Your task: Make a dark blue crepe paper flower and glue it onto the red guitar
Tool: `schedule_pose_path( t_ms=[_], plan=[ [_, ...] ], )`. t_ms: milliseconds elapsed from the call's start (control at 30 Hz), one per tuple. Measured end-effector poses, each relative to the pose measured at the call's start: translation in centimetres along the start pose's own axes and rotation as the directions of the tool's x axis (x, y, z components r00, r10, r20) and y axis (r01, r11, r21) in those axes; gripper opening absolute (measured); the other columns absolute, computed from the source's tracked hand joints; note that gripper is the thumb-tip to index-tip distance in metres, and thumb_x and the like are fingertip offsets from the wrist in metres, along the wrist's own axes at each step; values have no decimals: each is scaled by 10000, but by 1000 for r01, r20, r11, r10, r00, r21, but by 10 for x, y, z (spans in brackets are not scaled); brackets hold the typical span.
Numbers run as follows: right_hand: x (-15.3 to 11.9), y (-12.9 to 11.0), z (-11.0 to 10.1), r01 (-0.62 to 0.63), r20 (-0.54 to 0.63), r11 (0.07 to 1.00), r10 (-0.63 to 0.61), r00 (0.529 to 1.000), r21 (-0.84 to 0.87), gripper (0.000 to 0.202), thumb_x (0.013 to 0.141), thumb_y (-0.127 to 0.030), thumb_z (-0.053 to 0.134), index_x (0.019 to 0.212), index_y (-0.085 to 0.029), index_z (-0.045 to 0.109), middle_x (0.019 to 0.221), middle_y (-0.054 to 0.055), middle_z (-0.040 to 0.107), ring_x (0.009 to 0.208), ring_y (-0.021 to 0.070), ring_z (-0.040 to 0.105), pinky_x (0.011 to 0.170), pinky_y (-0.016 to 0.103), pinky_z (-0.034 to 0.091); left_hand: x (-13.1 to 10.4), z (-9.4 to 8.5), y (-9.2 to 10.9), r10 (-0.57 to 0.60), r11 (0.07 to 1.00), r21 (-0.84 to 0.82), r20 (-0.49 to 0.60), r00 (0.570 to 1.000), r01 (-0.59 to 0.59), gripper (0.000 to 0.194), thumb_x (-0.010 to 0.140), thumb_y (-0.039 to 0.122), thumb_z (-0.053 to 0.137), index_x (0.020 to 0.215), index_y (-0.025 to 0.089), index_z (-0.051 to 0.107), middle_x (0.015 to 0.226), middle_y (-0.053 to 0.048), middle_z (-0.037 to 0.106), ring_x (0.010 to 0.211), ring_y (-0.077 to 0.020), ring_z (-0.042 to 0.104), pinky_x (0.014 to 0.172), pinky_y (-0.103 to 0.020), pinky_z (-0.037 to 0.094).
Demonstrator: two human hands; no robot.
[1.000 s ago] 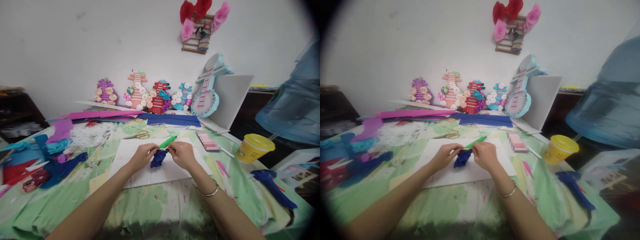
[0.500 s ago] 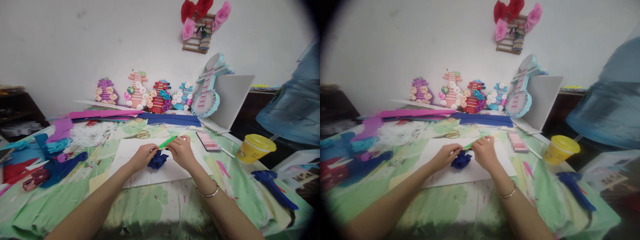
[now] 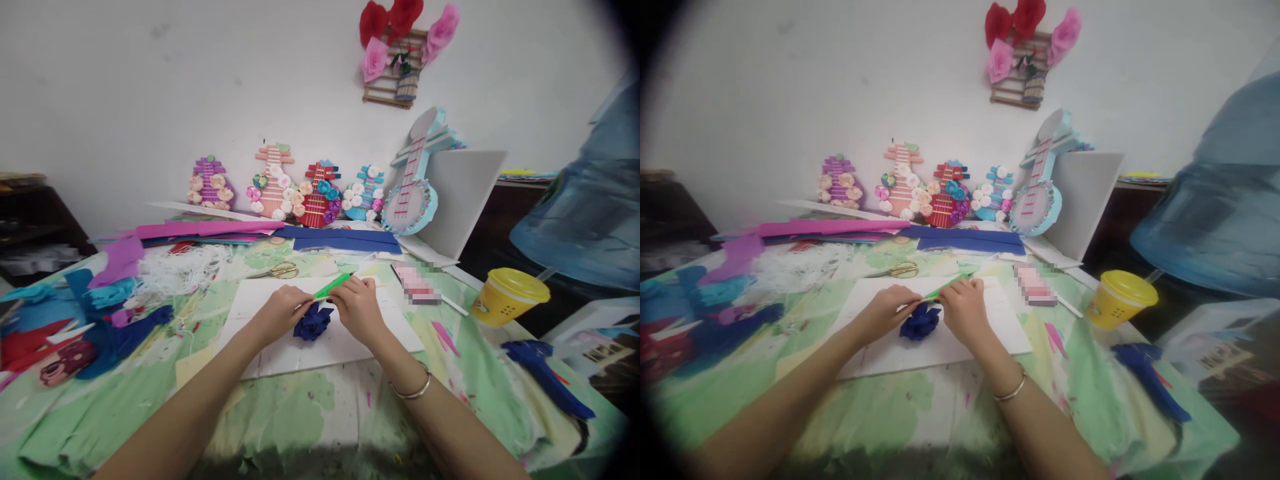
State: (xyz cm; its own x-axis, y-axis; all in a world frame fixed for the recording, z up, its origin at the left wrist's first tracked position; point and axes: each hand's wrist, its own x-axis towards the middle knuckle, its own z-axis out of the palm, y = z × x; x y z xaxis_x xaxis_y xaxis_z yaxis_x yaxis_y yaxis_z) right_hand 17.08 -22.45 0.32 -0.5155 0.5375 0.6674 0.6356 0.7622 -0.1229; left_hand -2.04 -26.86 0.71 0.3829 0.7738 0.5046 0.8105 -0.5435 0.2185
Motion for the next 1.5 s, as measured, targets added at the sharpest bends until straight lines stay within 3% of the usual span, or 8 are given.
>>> schedule_pose_path(
  t_ms=[167, 333, 600, 900, 1100, 1333, 1500],
  plan=[
    [-1, -1, 6, 14, 2, 1000, -14, 1000, 4, 173, 865, -184, 527, 732, -186, 637, 683, 19, 640, 761, 153, 494, 762, 331, 221, -2, 2, -2, 117, 970, 201, 97, 988, -135, 309, 917, 196, 368, 800, 136, 648, 692, -64, 663, 703, -179, 596, 692, -310, 381],
    [-2, -1, 8, 33, -5, 999, -32, 999, 16, 162, 867, -215, 531, 748, -191, 639, 695, 17, 643, 772, 152, 501, 832, 334, 228, -1, 4, -2, 125, 951, 268, 116, 985, -152, 294, 902, 170, 385, 731, 135, 621, 651, -62, 639, 672, -173, 580, 666, -302, 366],
    [-3, -2, 5, 44, -16, 999, -44, 999, 3, 179, 883, -231, 507, 779, -195, 649, 730, 29, 653, 794, 155, 509, 824, 335, 234, 0, 1, 0, -56, 997, 59, 67, 996, 52, 225, 839, 194, 475, 792, 195, 695, 723, -45, 708, 680, -170, 608, 669, -269, 393],
    [-1, -4, 0, 32, -29, 999, -32, 999, 13, 183, 891, -228, 491, 796, -200, 644, 743, 25, 658, 769, 148, 517, 783, 324, 237, 3, -4, 8, -239, 947, -218, 20, 971, 237, 199, 769, 201, 524, 771, 201, 723, 749, -11, 736, 681, -160, 642, 649, -231, 433],
    [0, -5, -3, 25, -19, 999, -25, 1000, -21, 206, 895, -217, 473, 779, -197, 642, 714, 25, 643, 733, 144, 506, 729, 315, 227, 1, -3, 5, -235, 937, -271, -15, 972, 222, 185, 783, 236, 537, 796, 201, 718, 776, -10, 741, 694, -159, 649, 650, -229, 453],
    [-1, -3, -1, 17, 12, 999, -16, 1000, -43, 209, 881, -177, 475, 776, -199, 655, 682, 27, 629, 718, 150, 505, 702, 324, 219, -1, 1, 2, -65, 997, -33, 35, 997, 66, 291, 895, 258, 403, 894, 193, 687, 812, -56, 716, 745, -186, 620, 711, -285, 427],
    [-2, -4, 1, -4, 1, 1000, 4, 1000, -4, 199, 872, -185, 492, 760, -198, 655, 714, 31, 638, 743, 149, 518, 727, 326, 226, 1, -1, 4, -133, 985, -109, 44, 990, 137, 237, 852, 228, 467, 875, 188, 700, 829, -49, 729, 749, -189, 637, 702, -278, 436]
  ],
)
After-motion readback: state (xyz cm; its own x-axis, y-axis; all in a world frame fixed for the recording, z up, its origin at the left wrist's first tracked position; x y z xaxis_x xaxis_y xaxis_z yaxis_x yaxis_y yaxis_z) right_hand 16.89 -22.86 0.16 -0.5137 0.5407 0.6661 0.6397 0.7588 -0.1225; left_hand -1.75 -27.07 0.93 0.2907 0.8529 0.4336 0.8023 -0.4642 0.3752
